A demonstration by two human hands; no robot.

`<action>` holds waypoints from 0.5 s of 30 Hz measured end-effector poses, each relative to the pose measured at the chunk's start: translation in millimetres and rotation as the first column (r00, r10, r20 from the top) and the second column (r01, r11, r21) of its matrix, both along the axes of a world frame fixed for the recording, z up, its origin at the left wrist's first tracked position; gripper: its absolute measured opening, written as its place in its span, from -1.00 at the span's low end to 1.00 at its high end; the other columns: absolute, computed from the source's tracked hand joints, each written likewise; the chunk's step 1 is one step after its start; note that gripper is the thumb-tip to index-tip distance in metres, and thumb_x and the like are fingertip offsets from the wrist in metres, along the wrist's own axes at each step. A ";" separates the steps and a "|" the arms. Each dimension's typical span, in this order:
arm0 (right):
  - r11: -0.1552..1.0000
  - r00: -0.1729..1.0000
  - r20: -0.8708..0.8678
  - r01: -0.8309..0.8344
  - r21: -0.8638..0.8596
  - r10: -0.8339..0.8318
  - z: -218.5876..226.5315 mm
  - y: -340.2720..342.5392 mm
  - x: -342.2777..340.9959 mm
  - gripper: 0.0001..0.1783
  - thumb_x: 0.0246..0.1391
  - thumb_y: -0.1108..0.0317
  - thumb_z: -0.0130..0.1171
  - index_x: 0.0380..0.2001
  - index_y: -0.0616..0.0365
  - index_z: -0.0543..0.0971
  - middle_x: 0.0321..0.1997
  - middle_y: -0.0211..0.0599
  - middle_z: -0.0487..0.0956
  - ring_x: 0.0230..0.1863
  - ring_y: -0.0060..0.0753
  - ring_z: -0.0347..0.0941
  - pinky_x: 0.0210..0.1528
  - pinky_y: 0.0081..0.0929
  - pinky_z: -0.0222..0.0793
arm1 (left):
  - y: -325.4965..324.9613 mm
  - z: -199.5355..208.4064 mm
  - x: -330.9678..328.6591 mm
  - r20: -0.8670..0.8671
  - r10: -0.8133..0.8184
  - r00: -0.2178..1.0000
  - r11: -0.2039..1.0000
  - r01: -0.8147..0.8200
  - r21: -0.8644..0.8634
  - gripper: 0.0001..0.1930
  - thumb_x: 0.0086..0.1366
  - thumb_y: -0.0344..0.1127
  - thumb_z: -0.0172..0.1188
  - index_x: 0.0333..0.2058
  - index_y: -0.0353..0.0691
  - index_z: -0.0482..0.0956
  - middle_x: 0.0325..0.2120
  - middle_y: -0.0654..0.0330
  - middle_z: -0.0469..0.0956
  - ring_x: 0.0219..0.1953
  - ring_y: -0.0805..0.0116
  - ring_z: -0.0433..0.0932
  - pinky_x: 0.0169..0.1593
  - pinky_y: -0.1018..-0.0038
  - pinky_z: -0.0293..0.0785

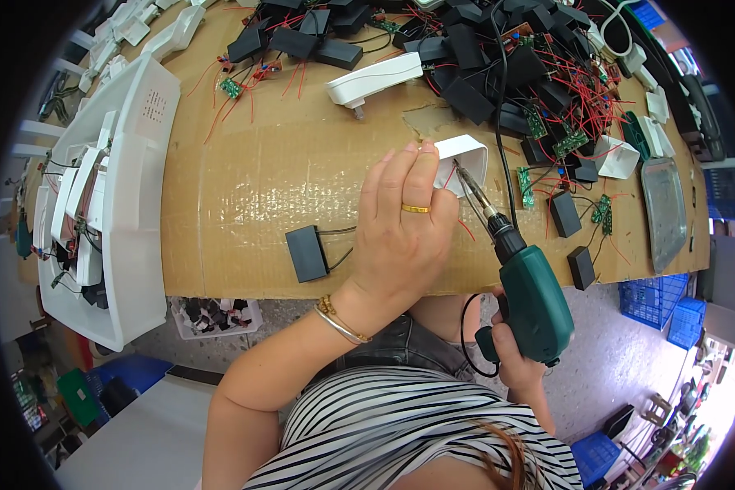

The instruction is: The recorder is assembling small electronic components into plastic cases and using a hot air gun to seal them.

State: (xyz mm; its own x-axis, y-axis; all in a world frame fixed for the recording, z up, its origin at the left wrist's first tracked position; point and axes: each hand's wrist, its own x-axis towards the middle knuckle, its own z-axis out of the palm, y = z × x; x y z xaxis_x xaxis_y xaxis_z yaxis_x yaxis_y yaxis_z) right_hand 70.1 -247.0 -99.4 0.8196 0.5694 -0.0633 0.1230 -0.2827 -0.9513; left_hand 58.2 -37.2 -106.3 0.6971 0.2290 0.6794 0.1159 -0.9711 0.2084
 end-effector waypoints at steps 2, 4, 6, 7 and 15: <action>1.000 1.000 -0.008 -0.016 0.005 0.016 2.2 1.1 0.8 -0.48 -0.14 0.38 0.13 -0.05 0.29 0.34 -0.15 -0.26 0.44 -0.36 -0.59 0.32 -0.28 -0.60 0.27 | 0.0 0.4 -0.1 -0.004 -0.001 1.000 1.000 0.001 -0.003 -0.86 0.00 -0.39 0.16 -0.57 -0.24 0.36 -0.10 0.06 0.33 -0.03 0.09 0.30 -0.03 0.23 0.29; 1.000 1.000 -0.009 0.003 -0.004 -0.003 0.6 0.0 0.0 -0.49 -0.14 0.38 0.13 -0.05 0.29 0.34 -0.15 -0.26 0.44 -0.36 -0.60 0.31 -0.28 -0.61 0.27 | -0.1 0.2 0.3 -0.003 -0.010 1.000 1.000 0.010 -0.008 -0.87 -0.01 -0.41 0.15 -0.58 -0.25 0.35 -0.10 0.04 0.33 -0.03 0.09 0.30 -0.03 0.23 0.29; 1.000 1.000 -0.011 0.018 -0.010 -0.019 0.9 0.3 -0.7 -0.50 -0.14 0.39 0.13 -0.06 0.29 0.34 -0.16 -0.27 0.44 -0.37 -0.60 0.31 -0.29 -0.61 0.26 | -0.1 1.2 0.1 0.003 -0.012 1.000 1.000 0.012 -0.011 -0.87 -0.01 -0.42 0.15 -0.58 -0.26 0.35 -0.10 0.04 0.33 -0.03 0.09 0.30 -0.03 0.23 0.29; 0.999 0.999 -0.032 0.030 -0.011 -0.030 2.0 1.1 -1.1 -0.50 -0.14 0.39 0.12 -0.06 0.29 0.35 -0.16 -0.27 0.44 -0.37 -0.60 0.31 -0.29 -0.62 0.26 | -0.1 1.6 0.1 0.009 -0.015 1.000 1.000 0.015 -0.015 -0.87 -0.01 -0.42 0.14 -0.58 -0.27 0.35 -0.10 0.03 0.33 -0.04 0.09 0.30 -0.03 0.23 0.29; 0.998 0.999 -0.015 0.029 0.049 -0.029 0.7 2.2 0.6 -0.53 -0.13 0.41 0.12 -0.08 0.29 0.35 -0.17 -0.24 0.43 -0.39 -0.60 0.30 -0.31 -0.64 0.24 | 0.1 0.9 0.6 0.020 -0.020 1.000 1.000 0.021 -0.015 -0.85 -0.02 -0.43 0.15 -0.59 -0.28 0.33 -0.11 0.02 0.33 -0.04 0.09 0.31 -0.03 0.23 0.30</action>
State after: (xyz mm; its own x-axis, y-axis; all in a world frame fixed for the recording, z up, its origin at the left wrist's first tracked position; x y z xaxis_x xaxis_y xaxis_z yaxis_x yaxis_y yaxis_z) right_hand 70.7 -244.7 -98.7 0.8351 0.5480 -0.0477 0.1014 -0.2387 -0.9658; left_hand 58.9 -37.1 -105.4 0.6881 0.2255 0.6897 0.0917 -0.9699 0.2257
